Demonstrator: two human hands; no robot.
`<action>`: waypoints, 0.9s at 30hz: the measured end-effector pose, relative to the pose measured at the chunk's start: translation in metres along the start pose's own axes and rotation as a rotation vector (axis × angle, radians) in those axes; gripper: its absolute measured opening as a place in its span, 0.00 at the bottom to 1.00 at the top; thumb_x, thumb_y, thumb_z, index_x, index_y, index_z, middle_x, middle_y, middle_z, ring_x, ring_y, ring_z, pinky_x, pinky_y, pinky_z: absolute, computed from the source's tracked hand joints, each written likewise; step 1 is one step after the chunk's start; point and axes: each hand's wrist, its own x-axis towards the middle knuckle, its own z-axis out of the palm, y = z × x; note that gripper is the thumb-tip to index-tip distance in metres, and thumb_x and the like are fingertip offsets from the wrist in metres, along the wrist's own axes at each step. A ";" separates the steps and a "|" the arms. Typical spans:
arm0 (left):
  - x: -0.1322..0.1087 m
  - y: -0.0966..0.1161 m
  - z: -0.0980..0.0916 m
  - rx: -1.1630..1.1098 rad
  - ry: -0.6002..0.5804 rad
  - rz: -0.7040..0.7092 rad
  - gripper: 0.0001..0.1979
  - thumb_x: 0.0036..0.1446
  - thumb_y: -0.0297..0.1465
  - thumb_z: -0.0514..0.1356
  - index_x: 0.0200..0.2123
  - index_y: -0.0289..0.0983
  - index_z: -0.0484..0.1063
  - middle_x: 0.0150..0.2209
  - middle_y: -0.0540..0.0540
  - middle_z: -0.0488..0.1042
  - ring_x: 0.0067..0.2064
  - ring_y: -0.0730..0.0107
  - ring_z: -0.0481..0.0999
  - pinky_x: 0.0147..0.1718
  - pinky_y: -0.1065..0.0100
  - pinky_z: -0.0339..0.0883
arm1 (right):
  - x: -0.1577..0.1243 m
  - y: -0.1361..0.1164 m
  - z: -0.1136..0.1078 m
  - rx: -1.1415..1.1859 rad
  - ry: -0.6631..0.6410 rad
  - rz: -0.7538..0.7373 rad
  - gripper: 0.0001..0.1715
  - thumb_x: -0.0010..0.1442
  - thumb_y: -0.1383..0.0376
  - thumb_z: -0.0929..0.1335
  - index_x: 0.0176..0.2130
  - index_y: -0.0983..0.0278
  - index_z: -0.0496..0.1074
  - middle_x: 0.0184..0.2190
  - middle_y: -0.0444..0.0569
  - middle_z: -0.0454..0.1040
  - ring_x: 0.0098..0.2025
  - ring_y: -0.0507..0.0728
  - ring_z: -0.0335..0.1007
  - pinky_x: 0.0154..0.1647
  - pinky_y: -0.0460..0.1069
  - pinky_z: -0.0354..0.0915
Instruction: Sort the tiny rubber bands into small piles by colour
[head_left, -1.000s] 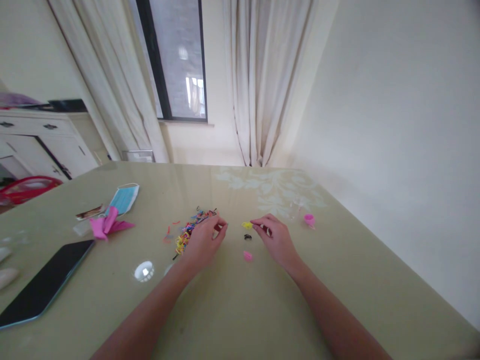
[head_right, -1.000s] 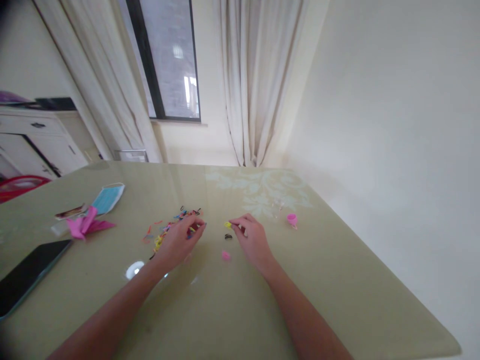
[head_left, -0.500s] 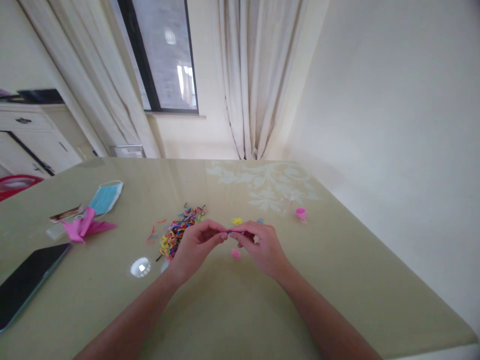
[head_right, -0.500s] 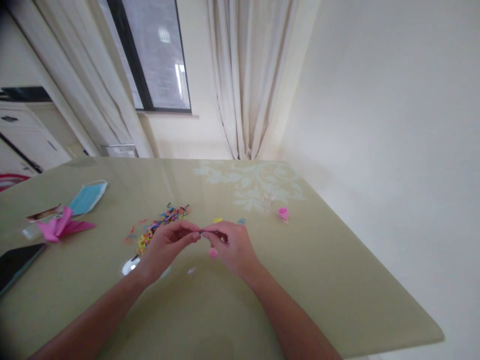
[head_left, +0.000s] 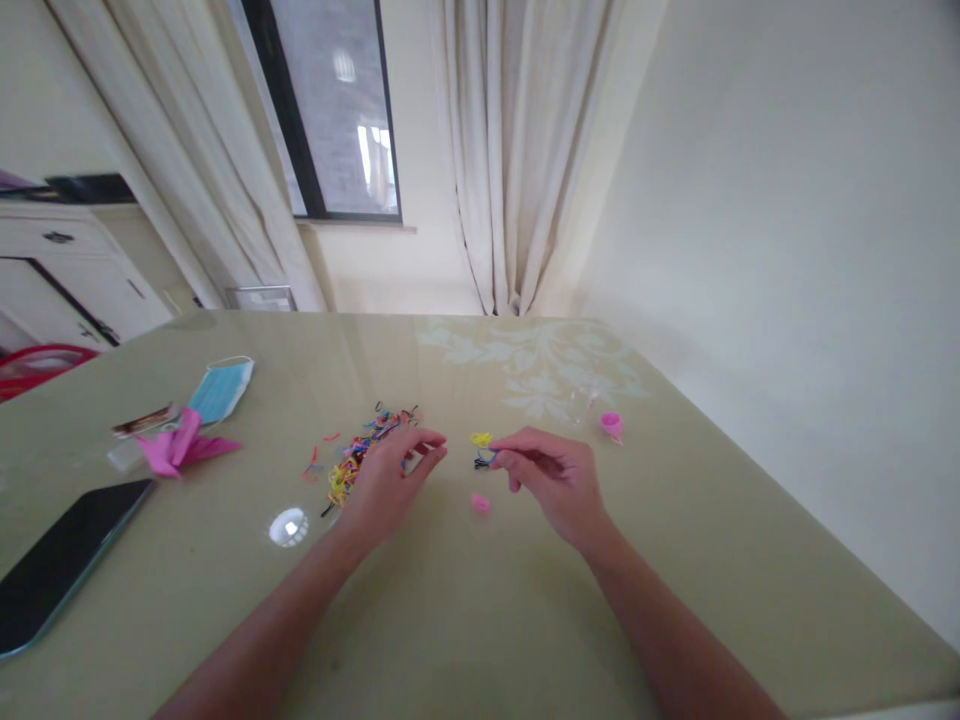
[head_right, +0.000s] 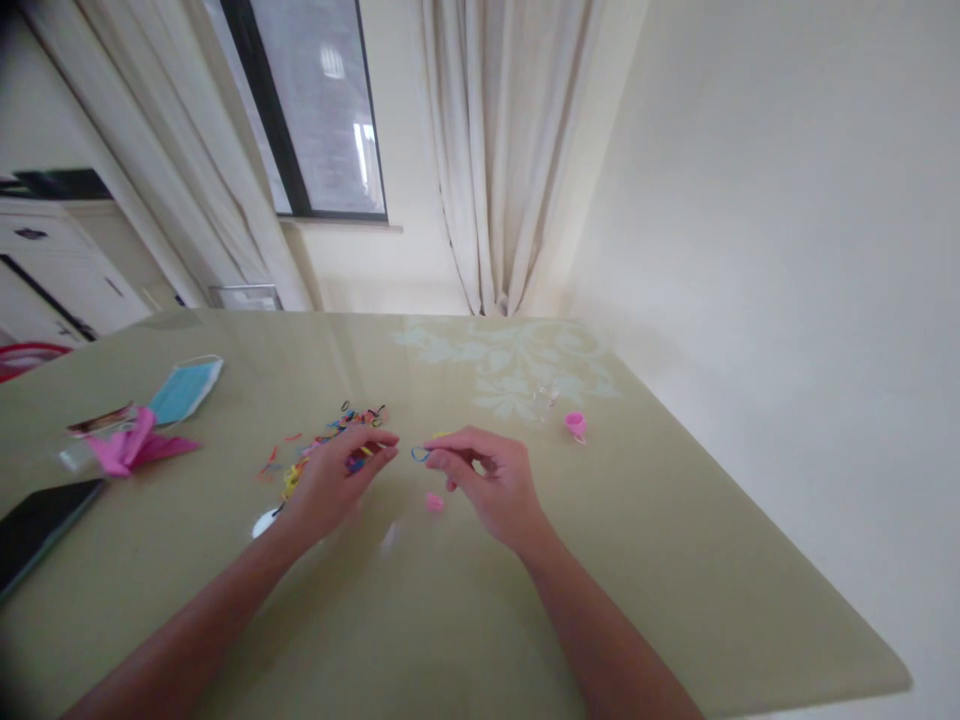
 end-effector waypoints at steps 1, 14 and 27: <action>0.000 -0.005 -0.001 0.167 0.011 0.019 0.11 0.68 0.37 0.60 0.46 0.42 0.81 0.46 0.41 0.83 0.50 0.53 0.80 0.54 0.52 0.72 | 0.000 -0.002 -0.002 0.024 0.013 -0.007 0.12 0.63 0.54 0.76 0.40 0.59 0.87 0.29 0.49 0.83 0.23 0.52 0.71 0.23 0.47 0.70; 0.007 -0.025 -0.005 0.707 -0.163 -0.030 0.13 0.70 0.31 0.55 0.42 0.40 0.81 0.48 0.39 0.80 0.53 0.47 0.77 0.53 0.49 0.67 | 0.025 0.040 -0.057 -0.553 0.124 0.043 0.10 0.63 0.58 0.74 0.38 0.60 0.86 0.32 0.50 0.84 0.28 0.55 0.73 0.31 0.50 0.68; 0.010 -0.033 -0.004 0.456 -0.068 -0.055 0.10 0.67 0.29 0.58 0.40 0.40 0.81 0.47 0.42 0.81 0.51 0.53 0.79 0.51 0.56 0.71 | 0.028 0.083 -0.069 -1.049 -0.055 0.192 0.11 0.66 0.67 0.71 0.40 0.60 0.87 0.38 0.54 0.84 0.36 0.59 0.78 0.41 0.52 0.68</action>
